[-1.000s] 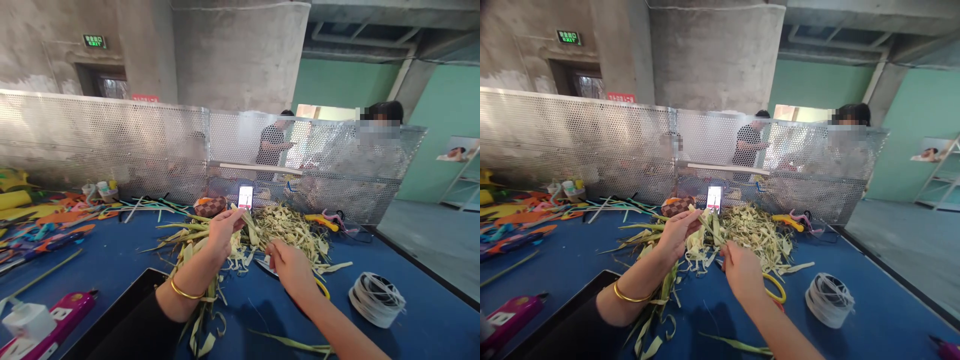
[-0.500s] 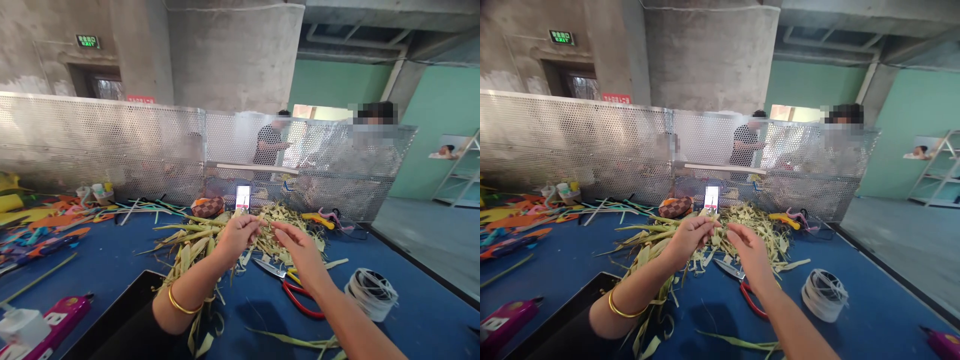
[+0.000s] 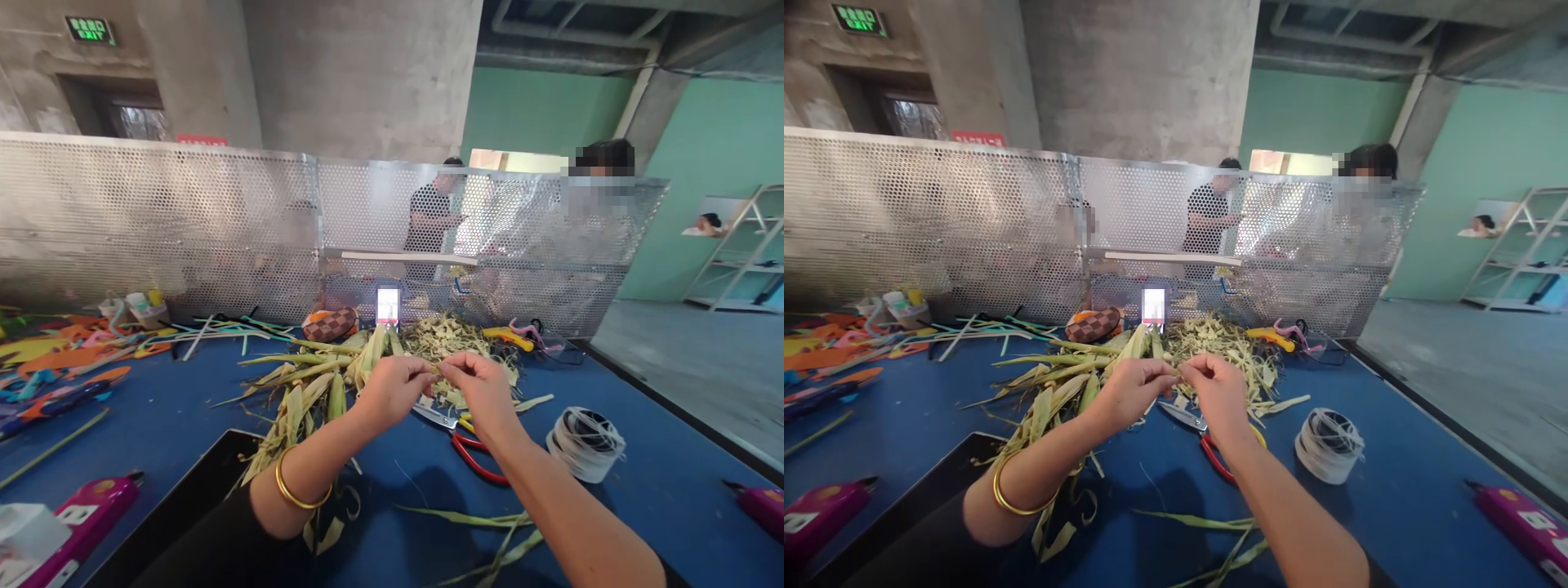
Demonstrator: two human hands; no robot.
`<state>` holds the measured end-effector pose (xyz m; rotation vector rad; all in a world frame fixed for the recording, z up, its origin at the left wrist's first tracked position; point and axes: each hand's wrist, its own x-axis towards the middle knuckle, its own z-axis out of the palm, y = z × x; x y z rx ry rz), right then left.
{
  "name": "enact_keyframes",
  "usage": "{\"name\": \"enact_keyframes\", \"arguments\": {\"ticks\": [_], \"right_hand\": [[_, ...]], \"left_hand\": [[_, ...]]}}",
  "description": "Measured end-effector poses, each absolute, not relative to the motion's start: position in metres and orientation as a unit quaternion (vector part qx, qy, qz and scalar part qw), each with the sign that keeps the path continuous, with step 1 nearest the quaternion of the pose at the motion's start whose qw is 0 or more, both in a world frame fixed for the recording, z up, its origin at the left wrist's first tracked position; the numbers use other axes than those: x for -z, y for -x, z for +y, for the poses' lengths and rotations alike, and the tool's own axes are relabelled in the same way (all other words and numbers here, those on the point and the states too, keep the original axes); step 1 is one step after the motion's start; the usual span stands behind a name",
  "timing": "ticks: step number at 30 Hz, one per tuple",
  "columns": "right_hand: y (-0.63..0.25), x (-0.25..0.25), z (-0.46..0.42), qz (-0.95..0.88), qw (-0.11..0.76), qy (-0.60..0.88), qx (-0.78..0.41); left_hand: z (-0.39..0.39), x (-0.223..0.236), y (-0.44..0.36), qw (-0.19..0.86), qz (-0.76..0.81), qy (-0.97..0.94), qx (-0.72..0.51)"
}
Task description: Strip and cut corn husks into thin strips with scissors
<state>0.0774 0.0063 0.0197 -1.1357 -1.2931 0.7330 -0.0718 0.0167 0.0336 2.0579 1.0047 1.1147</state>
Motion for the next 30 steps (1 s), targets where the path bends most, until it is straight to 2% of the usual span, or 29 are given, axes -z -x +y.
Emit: {"name": "enact_keyframes", "arguments": {"ticks": [4,11,13,18,23,28,30], "right_hand": [[-0.076,-0.018,0.008,-0.551,0.604,0.436,-0.376],[-0.083,-0.017,0.012,-0.626,0.523,0.432,-0.385],[-0.084,-0.017,0.012,-0.658,0.502,0.462,-0.317],[-0.084,-0.021,0.005,-0.726,0.472,0.499,-0.039],[-0.092,-0.022,-0.006,-0.813,0.41,0.409,0.058],[-0.117,-0.012,-0.03,-0.859,0.254,0.405,0.186],[-0.132,-0.007,-0.041,-0.853,0.237,0.419,0.202]], "left_hand": [[0.015,-0.039,0.075,0.253,0.404,-0.778,-0.408],[0.017,-0.038,0.078,0.211,0.441,-0.797,-0.355],[0.017,-0.035,0.076,0.202,0.441,-0.805,-0.341],[0.013,-0.037,0.074,0.158,0.462,-0.815,-0.312],[0.013,-0.04,0.075,0.158,0.448,-0.835,-0.278],[0.01,-0.03,0.064,0.257,0.383,-0.862,-0.211],[0.004,-0.028,0.058,0.28,0.364,-0.871,-0.173]]}}
